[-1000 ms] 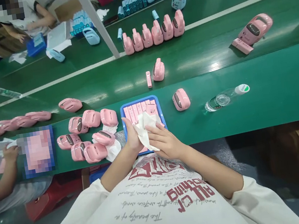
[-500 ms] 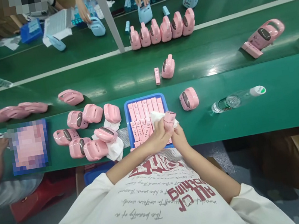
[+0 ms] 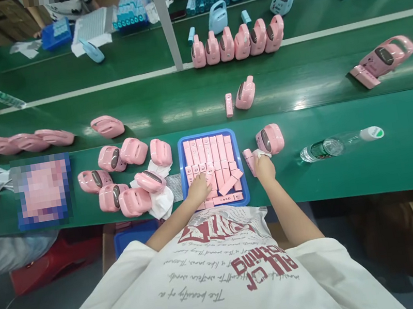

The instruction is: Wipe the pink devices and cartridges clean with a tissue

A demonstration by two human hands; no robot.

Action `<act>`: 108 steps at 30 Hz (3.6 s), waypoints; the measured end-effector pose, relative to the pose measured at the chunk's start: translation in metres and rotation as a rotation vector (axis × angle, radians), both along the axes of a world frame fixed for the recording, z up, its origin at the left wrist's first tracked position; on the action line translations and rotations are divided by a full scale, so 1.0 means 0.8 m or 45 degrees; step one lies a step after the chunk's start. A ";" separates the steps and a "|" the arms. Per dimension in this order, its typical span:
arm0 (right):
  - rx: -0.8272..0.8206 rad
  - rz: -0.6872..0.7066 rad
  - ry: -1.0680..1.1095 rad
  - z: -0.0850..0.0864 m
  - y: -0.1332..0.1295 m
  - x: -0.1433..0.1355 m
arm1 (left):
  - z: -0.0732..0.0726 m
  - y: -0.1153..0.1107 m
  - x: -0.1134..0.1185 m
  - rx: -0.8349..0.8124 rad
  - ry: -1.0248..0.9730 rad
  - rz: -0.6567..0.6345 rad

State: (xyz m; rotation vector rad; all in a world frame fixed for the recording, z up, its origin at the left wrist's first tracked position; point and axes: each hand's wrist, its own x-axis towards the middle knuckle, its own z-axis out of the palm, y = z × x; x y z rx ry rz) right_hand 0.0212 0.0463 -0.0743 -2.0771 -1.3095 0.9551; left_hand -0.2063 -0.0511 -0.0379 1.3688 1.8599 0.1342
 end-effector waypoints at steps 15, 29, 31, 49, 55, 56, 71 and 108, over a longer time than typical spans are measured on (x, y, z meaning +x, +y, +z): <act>0.584 0.438 0.555 0.121 -0.066 -0.070 | 0.094 -0.010 0.019 0.015 -1.627 0.458; 0.619 0.251 0.689 0.139 -0.019 -0.060 | 0.165 -0.033 0.031 0.369 -1.529 0.306; 0.507 -0.083 0.826 0.139 -0.014 -0.057 | 0.180 -0.034 0.030 0.406 -1.507 0.281; 0.915 0.649 0.391 0.236 -0.091 -0.065 | 0.186 -0.029 0.033 0.830 -1.232 0.166; 0.691 0.356 0.730 0.225 -0.098 -0.100 | 0.169 -0.026 0.042 1.055 -0.925 0.121; 0.686 0.314 0.756 0.222 -0.099 -0.105 | 0.166 -0.025 0.043 1.083 -0.876 0.105; 0.868 0.136 0.630 0.205 -0.076 -0.101 | 0.166 -0.016 0.050 0.899 -1.221 0.353; 1.147 1.180 0.121 0.176 -0.047 -0.089 | 0.163 0.014 0.038 -0.034 -1.831 0.695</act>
